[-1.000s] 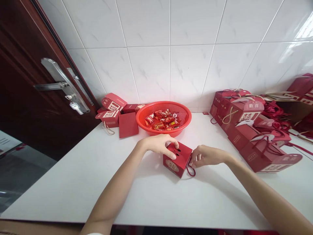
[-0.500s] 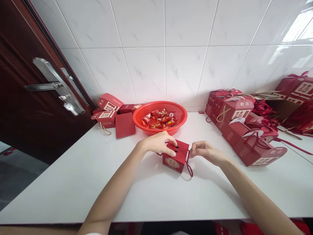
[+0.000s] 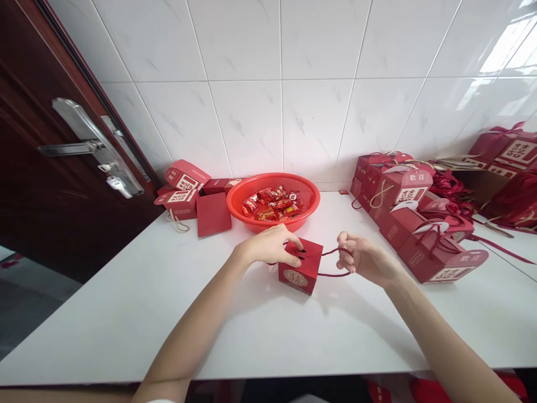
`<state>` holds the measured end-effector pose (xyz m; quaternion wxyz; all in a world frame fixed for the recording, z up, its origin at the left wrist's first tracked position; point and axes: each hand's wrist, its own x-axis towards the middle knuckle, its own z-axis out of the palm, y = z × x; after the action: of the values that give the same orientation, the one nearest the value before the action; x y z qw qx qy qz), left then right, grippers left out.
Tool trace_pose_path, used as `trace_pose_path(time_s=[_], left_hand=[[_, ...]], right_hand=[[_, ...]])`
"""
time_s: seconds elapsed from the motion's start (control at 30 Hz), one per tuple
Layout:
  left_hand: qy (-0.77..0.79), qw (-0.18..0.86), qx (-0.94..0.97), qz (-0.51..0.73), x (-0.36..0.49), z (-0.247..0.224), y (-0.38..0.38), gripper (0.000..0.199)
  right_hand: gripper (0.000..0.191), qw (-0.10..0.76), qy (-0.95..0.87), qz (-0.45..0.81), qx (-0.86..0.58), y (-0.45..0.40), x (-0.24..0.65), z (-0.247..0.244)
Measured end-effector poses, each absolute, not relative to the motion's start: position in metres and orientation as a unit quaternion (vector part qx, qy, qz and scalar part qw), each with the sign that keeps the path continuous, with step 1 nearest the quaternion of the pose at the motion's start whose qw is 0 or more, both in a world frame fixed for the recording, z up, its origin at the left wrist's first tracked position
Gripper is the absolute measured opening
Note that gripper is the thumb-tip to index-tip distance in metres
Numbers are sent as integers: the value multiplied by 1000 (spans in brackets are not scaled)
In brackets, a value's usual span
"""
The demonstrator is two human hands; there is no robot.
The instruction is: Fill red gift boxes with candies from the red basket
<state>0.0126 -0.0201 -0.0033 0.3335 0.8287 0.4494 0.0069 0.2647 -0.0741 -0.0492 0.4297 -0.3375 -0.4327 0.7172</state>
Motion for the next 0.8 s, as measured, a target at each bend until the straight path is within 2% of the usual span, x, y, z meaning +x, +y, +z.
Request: trace_pose_path(time_s=[0.13,0.23,0.33,0.4,0.5,0.8], left_hand=[[432,292,848,90,16,0,-27,49],[377,376,815,228,19,7,-38,56],[281,467,778,313,22,17,-51,47],[246,494,774,311,23,22,-58,47],[244,497,789,267,24,25,-66,56],[257,349,870,236,27,25,-78,69]], right_hand=[[21,440,-548,631,-329,-87,266,-18],[19,440,-619,538,-367,-92,258,-2],[21,430,-657,479,-392,-93,244,4],[23,431,-676,446,-397,-93,234,4],[24,455,-675,426,-394,-92,220,1],[16,576,-600,396,-390,-95,188,-14]])
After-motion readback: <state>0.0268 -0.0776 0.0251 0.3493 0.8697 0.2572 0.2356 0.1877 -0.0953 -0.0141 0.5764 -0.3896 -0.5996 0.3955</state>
